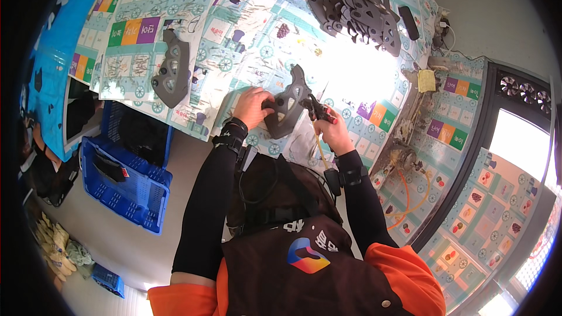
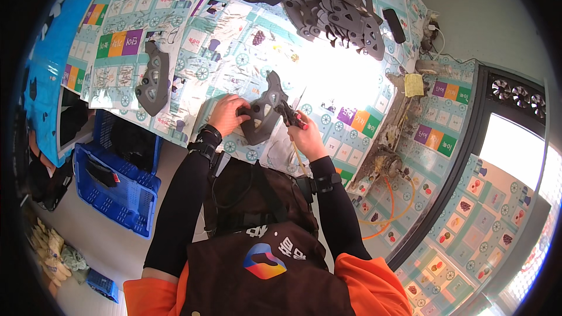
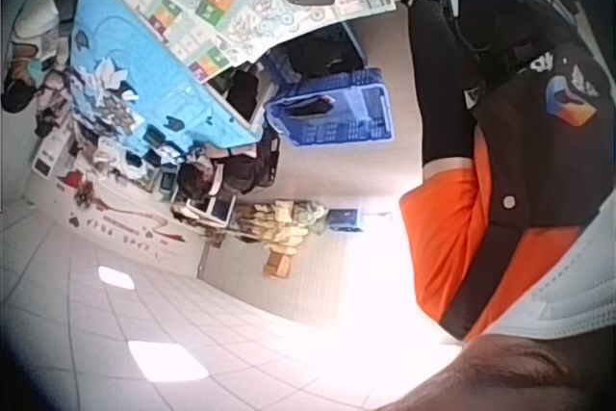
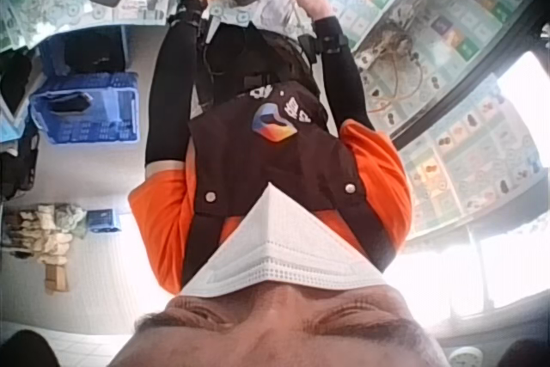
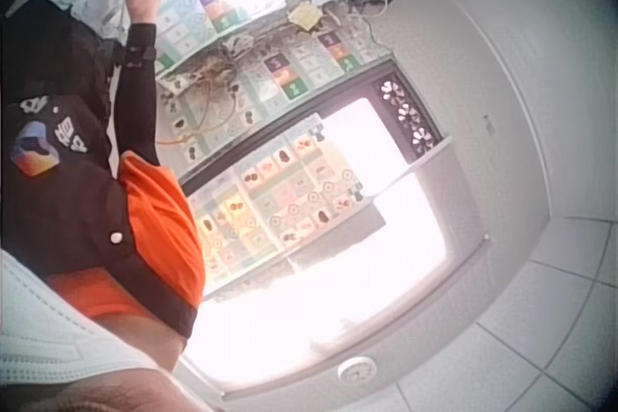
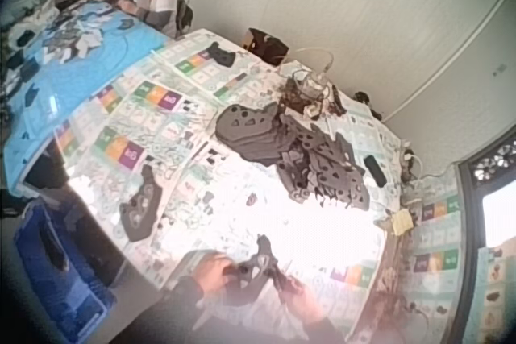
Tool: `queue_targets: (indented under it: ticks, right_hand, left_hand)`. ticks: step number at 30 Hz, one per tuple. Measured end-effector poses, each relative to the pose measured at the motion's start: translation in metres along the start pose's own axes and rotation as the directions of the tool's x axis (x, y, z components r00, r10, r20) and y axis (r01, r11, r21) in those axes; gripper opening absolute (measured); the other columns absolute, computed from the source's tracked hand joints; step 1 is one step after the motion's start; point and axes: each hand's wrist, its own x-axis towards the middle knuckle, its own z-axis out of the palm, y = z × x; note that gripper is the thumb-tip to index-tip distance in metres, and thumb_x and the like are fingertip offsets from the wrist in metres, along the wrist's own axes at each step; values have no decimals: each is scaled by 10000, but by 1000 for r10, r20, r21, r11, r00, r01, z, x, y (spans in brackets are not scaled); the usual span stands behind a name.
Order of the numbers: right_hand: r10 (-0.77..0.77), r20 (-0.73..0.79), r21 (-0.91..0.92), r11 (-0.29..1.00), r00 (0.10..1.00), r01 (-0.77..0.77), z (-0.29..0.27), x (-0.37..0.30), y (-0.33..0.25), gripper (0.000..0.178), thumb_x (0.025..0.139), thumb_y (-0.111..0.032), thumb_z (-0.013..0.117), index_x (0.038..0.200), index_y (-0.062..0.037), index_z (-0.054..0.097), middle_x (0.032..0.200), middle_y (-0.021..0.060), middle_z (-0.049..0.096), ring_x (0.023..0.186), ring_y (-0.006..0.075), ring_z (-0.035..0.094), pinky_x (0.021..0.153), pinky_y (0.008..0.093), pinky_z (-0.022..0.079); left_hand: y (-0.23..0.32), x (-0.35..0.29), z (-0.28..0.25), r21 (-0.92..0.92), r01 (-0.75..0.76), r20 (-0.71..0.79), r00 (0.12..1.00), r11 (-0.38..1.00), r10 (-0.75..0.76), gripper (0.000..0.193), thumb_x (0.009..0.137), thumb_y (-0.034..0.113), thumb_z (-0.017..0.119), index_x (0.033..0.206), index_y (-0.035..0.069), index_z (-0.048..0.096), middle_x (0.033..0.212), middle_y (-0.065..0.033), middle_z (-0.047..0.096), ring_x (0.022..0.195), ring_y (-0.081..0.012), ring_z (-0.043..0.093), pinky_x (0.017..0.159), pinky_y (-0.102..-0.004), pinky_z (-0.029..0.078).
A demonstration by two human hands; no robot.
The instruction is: The person prepares shoe components by using a tool to apply localized heat or glue to specific points on gray synthetic material parts, then places them on the table.
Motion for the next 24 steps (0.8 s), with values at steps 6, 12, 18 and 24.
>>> queue_targets:
  ticks: [6, 12, 18, 24]
  right_hand:
    - [-56, 13, 49, 997, 998, 55, 5, 3, 6, 207, 821, -61, 580, 1014, -5, 630, 774, 38, 632, 662, 125, 584, 641, 297, 479]
    - [1, 48, 45, 999, 999, -3, 13, 6, -1, 242, 832, -51, 582, 1063, -9, 639, 795, 30, 624, 685, 117, 584, 644, 290, 479]
    - [-76, 55, 46, 996, 996, 73, 17, 11, 6, 239, 834, -65, 577, 1058, -12, 640, 768, 30, 613, 674, 121, 581, 636, 301, 476]
    - [-39, 74, 16, 999, 996, 38, 19, 9, 10, 226, 823, -84, 583, 1031, -18, 641, 720, 41, 612, 655, 137, 593, 626, 311, 478]
  left_hand:
    - [-1, 0, 2, -1, -2, -2, 1000, 1000, 2, 284, 743, 118, 889, 977, 98, 730, 944, -54, 676, 967, -286, 650, 879, -418, 522]
    - [-5, 0, 2, -23, -10, -9, 1000, 1000, 9, 271, 733, 147, 886, 953, 104, 732, 939, -71, 676, 993, -315, 651, 889, -434, 517]
    - [-4, 0, 3, 8, -27, -14, 1000, 1000, 27, 277, 743, 134, 884, 967, 96, 725, 936, -55, 668, 930, -287, 641, 850, -413, 517]
    - [-7, -1, 4, -8, -48, -37, 998, 999, 48, 288, 735, 127, 890, 968, 97, 723, 939, -59, 675, 932, -291, 645, 842, -417, 521]
